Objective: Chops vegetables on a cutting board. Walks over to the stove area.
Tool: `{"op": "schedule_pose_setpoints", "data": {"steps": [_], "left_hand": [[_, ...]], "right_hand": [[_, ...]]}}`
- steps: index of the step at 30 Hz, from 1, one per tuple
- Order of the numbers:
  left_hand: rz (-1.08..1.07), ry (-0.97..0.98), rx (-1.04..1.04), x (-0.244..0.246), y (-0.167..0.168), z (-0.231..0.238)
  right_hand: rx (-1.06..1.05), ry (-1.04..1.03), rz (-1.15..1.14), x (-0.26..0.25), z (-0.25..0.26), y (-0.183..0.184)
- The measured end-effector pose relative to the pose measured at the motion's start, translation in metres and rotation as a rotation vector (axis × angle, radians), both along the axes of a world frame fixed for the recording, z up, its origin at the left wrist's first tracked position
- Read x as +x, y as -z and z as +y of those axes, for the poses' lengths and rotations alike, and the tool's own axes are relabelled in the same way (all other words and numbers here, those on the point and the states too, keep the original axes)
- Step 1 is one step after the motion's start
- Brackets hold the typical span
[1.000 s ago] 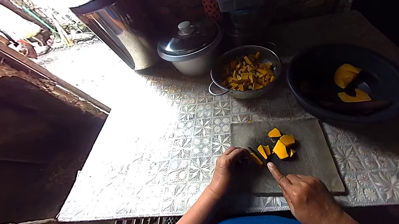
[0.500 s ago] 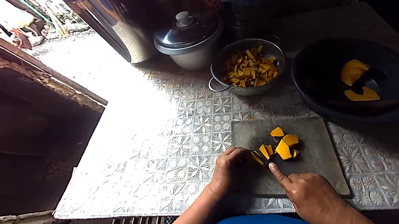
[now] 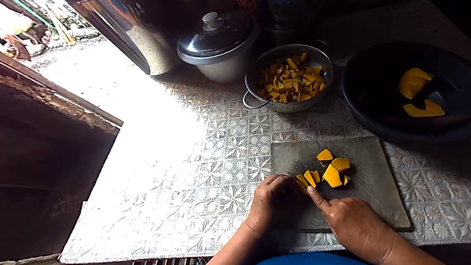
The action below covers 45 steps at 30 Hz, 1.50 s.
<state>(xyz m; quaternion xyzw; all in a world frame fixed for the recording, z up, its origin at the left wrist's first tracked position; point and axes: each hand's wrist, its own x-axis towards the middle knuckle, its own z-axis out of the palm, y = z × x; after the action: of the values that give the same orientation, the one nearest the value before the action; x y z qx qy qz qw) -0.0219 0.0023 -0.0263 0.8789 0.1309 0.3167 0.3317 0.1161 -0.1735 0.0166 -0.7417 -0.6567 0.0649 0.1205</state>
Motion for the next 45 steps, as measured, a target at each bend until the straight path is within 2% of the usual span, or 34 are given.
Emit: {"op": "schedule_pose_setpoints", "data": {"steps": [2, 6, 9, 12, 15, 19, 24, 28, 30, 34, 37, 40, 42, 45], "left_hand": [[0.010, -0.016, -0.004, 0.000, -0.001, -0.001], [0.000, -0.048, -0.002, 0.002, -0.002, -0.002], [0.019, -0.003, 0.046, 0.005, -0.005, -0.002], [0.178, -0.032, 0.117, 0.011, -0.017, -0.011], [0.417, -0.069, 0.224, 0.027, -0.038, -0.025], [0.529, 0.013, 0.437, 0.046, -0.033, -0.023], [0.403, 0.097, 0.440, 0.054, -0.029, -0.007], [0.442, 0.135, 0.385, 0.057, -0.037, 0.003], [0.430, 0.134, 0.369, 0.067, -0.052, 0.011], [0.200, -0.012, 0.448, 0.111, -0.103, 0.055], [0.181, -0.130, 0.408, 0.148, -0.150, 0.090], [0.204, -0.184, 0.396, 0.161, -0.164, 0.086], [0.256, -0.060, 0.432, 0.154, -0.150, 0.060], [0.546, 0.348, 0.415, 0.139, -0.103, 0.032]], "right_hand": [[-0.024, 0.016, 0.052, 0.001, -0.002, -0.002], [0.357, 0.115, 0.040, -0.002, -0.012, 0.020], [0.404, 0.205, 0.156, 0.003, -0.026, 0.011], [0.370, 0.298, 0.228, 0.007, -0.032, 0.008], [0.492, 0.392, 0.219, 0.010, -0.032, 0.008], [0.542, 0.505, 0.272, 0.027, -0.049, 0.005], [0.607, 0.640, 0.124, 0.055, -0.083, 0.033], [0.693, 0.712, -0.047, 0.062, -0.097, 0.060], [0.720, 0.727, -0.087, 0.062, -0.096, 0.065], [0.721, 0.764, -0.064, 0.065, -0.094, 0.065], [0.709, 0.773, -0.063, 0.064, -0.095, 0.067], [0.733, 0.770, -0.060, 0.064, -0.094, 0.068], [0.760, 0.760, -0.056, 0.066, -0.094, 0.069], [0.752, 0.757, -0.050, 0.066, -0.094, 0.070]]}}
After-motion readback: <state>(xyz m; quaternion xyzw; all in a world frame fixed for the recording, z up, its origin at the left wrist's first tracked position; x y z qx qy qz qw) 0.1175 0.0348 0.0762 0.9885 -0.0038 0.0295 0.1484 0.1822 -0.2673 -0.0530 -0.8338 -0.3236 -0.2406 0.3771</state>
